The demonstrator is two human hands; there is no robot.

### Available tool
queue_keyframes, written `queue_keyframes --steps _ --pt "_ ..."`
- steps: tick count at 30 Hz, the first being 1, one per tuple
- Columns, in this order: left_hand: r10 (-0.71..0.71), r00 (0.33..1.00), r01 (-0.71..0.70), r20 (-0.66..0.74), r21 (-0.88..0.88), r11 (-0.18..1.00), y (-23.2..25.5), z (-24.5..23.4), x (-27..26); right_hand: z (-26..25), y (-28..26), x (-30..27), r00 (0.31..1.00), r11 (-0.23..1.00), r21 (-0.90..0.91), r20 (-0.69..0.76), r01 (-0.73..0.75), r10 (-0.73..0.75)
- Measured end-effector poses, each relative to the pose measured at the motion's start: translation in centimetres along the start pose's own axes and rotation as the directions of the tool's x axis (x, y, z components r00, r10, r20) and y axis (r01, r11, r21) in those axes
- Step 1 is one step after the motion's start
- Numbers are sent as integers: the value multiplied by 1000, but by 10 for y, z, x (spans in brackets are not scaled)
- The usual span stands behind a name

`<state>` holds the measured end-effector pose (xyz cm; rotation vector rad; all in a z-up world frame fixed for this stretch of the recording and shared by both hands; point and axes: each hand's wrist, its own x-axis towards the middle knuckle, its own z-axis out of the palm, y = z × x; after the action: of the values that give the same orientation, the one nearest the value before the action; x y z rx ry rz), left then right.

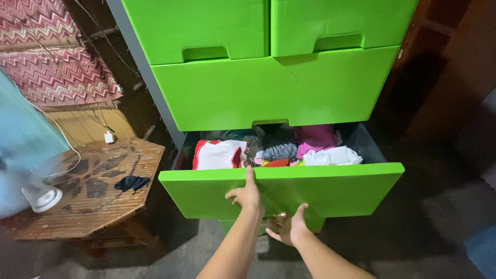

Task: The person opens a green plastic drawer, removes a patterned cloth, folds it neatly, and places it back inside. They then open a lower drawer containing folded clothes, briefly adjust the items, and close both drawers.

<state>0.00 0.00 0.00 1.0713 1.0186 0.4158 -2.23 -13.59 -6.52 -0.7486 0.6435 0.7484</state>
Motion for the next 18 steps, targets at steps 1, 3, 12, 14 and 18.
queue_keyframes --steps 1,3,12,14,18 --pt "7 1000 -7 -3 -4 1000 -2 0 0 1 -1 -4 1000 1000 -2 5 1 -1" --pt "23 1000 -23 -8 -11 1000 -4 0 2 4 -1 -11 1000 1000 -5 15 2 -2" --pt "8 1000 -8 7 -11 1000 -7 -3 -1 3 3 -19 1000 1000 -6 11 1 -1" --pt "18 1000 -18 -7 -17 1000 -7 -3 -1 3 3 -20 1000 1000 -24 19 5 -4" --pt "28 999 -28 -15 -19 999 -8 -4 -1 4 5 -24 1000 1000 -3 16 -1 1"
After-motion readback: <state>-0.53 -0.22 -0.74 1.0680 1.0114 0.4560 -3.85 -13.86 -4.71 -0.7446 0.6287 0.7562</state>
